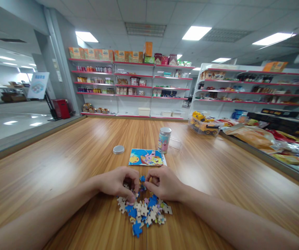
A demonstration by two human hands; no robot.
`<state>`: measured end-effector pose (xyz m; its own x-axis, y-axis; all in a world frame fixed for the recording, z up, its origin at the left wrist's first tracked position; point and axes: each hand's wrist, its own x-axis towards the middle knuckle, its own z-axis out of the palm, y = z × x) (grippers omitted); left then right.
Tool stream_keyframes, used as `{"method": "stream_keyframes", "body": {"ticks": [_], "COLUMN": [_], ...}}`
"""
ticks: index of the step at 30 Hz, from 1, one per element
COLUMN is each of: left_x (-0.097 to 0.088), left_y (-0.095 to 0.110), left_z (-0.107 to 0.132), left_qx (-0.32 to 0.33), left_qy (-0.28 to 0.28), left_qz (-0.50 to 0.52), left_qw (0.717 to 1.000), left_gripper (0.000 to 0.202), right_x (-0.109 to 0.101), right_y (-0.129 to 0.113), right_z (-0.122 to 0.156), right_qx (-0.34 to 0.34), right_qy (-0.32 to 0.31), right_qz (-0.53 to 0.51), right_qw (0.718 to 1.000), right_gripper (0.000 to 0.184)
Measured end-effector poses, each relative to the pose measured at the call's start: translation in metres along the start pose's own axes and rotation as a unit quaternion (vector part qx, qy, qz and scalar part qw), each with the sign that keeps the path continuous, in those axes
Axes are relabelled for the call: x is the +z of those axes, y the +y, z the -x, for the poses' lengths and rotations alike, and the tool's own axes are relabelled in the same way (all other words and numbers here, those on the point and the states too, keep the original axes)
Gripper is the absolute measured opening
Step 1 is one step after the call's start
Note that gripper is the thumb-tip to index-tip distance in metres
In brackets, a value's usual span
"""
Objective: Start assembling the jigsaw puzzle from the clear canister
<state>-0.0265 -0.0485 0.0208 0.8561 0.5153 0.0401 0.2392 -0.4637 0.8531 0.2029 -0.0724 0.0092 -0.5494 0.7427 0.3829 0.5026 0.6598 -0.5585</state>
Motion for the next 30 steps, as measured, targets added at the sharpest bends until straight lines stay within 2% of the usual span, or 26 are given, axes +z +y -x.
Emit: {"method": "stream_keyframes", "body": {"ticks": [5, 9, 13, 16, 22, 27, 30], "left_x": [0.000, -0.001, 0.001, 0.005, 0.008, 0.007, 0.006], "left_y": [-0.005, -0.008, -0.011, -0.011, -0.011, -0.013, -0.013], "left_z": [0.000, 0.000, -0.002, -0.005, -0.007, -0.009, -0.008], "left_qx": [-0.026, -0.035, -0.019, 0.013, 0.025, 0.028, 0.017], "left_qy": [-0.007, -0.001, 0.056, 0.098, 0.133, 0.156, 0.144], "left_qz": [0.108, 0.132, 0.147, 0.131, 0.075, 0.088, 0.094], "left_qw": [0.994, 0.991, 0.987, 0.987, 0.988, 0.983, 0.985], "left_gripper": [0.032, 0.033, 0.038, 0.038, 0.038, 0.038, 0.038], "right_x": [-0.003, -0.006, -0.006, -0.002, 0.003, 0.001, -0.001], "right_y": [-0.003, -0.006, -0.004, 0.000, 0.003, 0.010, 0.011], "right_z": [0.001, 0.001, 0.001, 0.001, -0.002, -0.005, -0.005], "right_qx": [-0.048, -0.077, -0.098, -0.102, -0.058, 0.014, 0.041], "right_qy": [-0.020, -0.036, -0.042, -0.018, 0.054, 0.141, 0.142], "right_qz": [-0.020, -0.030, -0.034, -0.032, 0.000, 0.070, 0.126], "right_qw": [0.998, 0.996, 0.994, 0.994, 0.997, 0.987, 0.981], "right_gripper": [0.010, 0.011, 0.015, 0.022, 0.015, 0.016, 0.015]}}
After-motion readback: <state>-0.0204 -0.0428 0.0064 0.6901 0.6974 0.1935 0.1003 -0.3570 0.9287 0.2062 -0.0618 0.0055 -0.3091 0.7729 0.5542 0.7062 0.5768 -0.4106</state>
